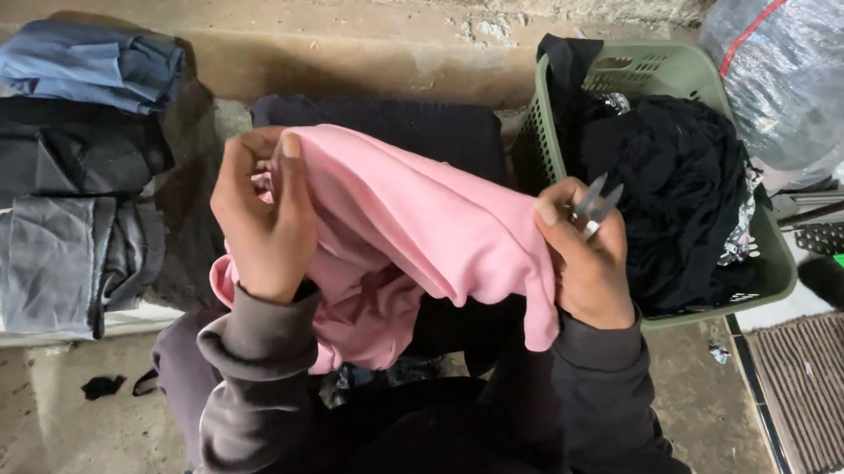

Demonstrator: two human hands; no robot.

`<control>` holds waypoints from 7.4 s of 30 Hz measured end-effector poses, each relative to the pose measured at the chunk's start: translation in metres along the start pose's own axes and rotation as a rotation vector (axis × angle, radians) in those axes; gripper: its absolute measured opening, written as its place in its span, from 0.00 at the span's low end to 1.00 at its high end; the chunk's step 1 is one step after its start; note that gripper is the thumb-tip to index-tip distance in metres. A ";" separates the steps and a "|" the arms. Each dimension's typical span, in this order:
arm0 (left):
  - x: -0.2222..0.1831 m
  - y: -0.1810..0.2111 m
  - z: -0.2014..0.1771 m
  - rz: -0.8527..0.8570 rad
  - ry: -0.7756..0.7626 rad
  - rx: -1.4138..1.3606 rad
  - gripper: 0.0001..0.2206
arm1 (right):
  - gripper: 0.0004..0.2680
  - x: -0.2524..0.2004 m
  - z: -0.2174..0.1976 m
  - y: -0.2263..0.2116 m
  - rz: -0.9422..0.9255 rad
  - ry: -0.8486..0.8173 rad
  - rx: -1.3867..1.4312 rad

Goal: Trimming loose threads from a pink garment using small thread snips during quality inspection

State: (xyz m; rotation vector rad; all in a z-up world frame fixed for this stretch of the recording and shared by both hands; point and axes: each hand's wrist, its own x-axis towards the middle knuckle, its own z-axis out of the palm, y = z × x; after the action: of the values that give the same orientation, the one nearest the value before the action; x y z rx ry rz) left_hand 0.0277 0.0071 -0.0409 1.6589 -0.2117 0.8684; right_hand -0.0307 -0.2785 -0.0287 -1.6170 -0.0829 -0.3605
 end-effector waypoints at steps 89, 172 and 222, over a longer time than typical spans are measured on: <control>-0.067 0.099 0.045 0.174 -0.270 0.144 0.24 | 0.04 0.005 0.033 -0.050 -0.191 -0.149 -0.470; -0.067 0.060 0.052 -0.659 -0.317 -0.829 0.08 | 0.07 -0.012 0.053 -0.027 -0.692 0.027 -0.382; -0.092 0.050 0.067 -0.895 -0.214 -1.171 0.15 | 0.07 -0.012 0.036 -0.025 -0.275 -0.108 -0.296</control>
State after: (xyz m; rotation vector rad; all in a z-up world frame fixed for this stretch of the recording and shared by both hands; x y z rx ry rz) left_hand -0.0368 -0.0961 -0.0631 0.5758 -0.0664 -0.1683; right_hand -0.0425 -0.2386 -0.0098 -1.9229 -0.3505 -0.5157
